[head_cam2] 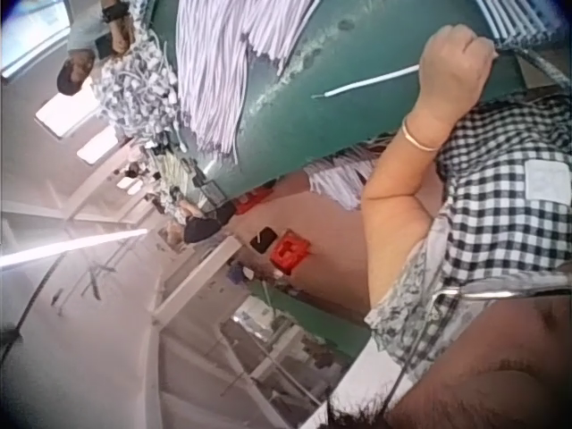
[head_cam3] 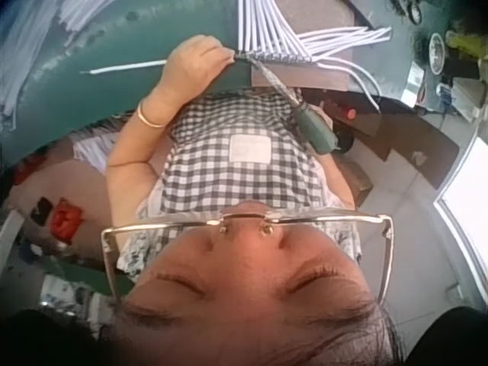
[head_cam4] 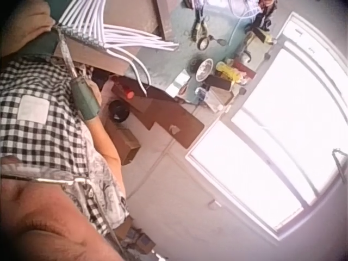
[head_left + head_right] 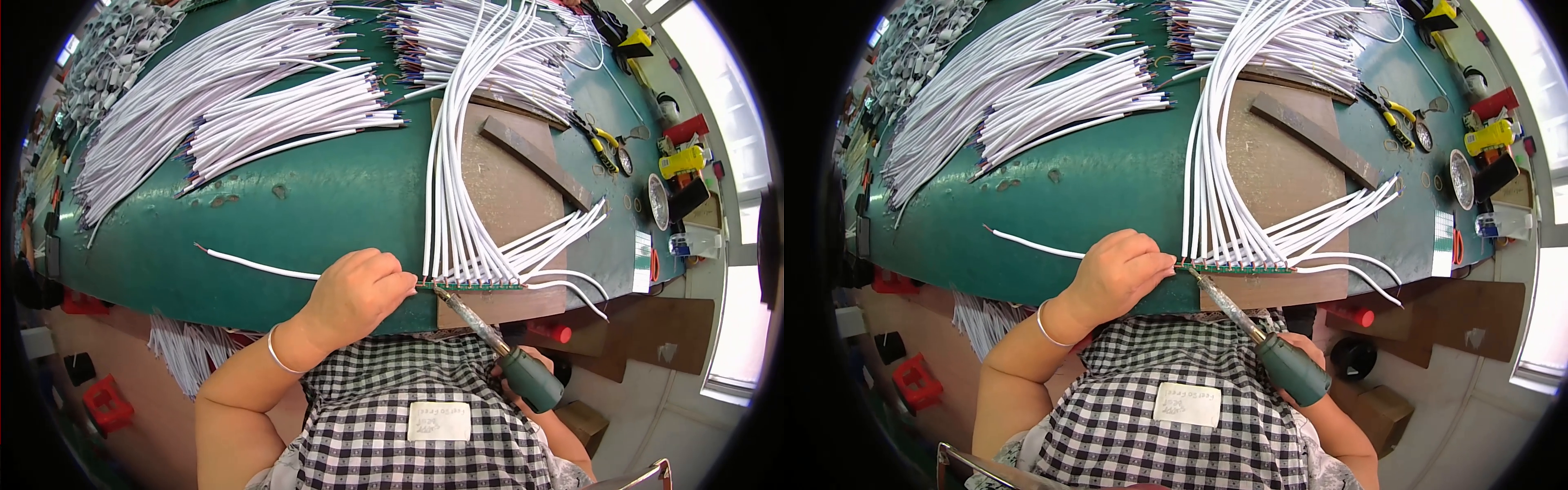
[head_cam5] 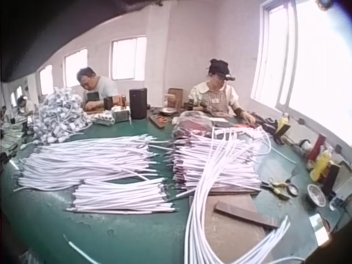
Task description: The person arranges and aligns wires onto a circuit board and solders the wire ends to the board using a soldering tool.
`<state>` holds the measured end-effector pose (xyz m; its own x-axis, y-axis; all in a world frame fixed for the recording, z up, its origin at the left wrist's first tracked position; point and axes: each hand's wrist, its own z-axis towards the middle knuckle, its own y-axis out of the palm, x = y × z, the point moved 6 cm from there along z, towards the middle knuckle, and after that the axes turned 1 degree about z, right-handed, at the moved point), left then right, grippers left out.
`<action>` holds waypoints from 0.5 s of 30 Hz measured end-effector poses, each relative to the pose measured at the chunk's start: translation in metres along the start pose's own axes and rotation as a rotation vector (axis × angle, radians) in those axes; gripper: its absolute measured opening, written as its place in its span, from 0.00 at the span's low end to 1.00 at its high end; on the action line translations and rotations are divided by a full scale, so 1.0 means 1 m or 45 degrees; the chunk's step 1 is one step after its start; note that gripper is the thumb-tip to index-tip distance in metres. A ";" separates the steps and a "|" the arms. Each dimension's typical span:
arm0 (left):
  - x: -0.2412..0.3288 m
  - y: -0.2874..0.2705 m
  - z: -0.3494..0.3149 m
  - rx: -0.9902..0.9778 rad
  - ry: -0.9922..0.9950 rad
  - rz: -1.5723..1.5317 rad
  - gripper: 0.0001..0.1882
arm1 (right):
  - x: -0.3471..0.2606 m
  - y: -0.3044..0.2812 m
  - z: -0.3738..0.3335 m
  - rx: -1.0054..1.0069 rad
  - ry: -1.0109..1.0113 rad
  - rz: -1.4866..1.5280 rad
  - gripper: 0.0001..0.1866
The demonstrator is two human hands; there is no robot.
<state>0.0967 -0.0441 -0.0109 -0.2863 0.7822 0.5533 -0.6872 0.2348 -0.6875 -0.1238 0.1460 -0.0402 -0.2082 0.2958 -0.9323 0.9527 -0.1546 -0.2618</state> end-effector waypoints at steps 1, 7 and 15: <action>0.000 0.000 0.000 0.011 -0.005 -0.001 0.11 | -0.006 0.002 0.001 -0.014 -0.149 -0.187 0.16; -0.001 0.001 -0.002 0.010 -0.015 -0.006 0.10 | 0.000 0.004 0.003 -0.042 -0.133 0.056 0.20; -0.002 0.001 -0.002 0.012 -0.017 -0.010 0.10 | 0.008 0.005 0.003 0.022 0.069 0.196 0.20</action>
<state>0.0977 -0.0441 -0.0132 -0.2894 0.7726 0.5651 -0.6959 0.2355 -0.6784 -0.1210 0.1442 -0.0496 -0.0472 0.3177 -0.9470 0.9684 -0.2181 -0.1214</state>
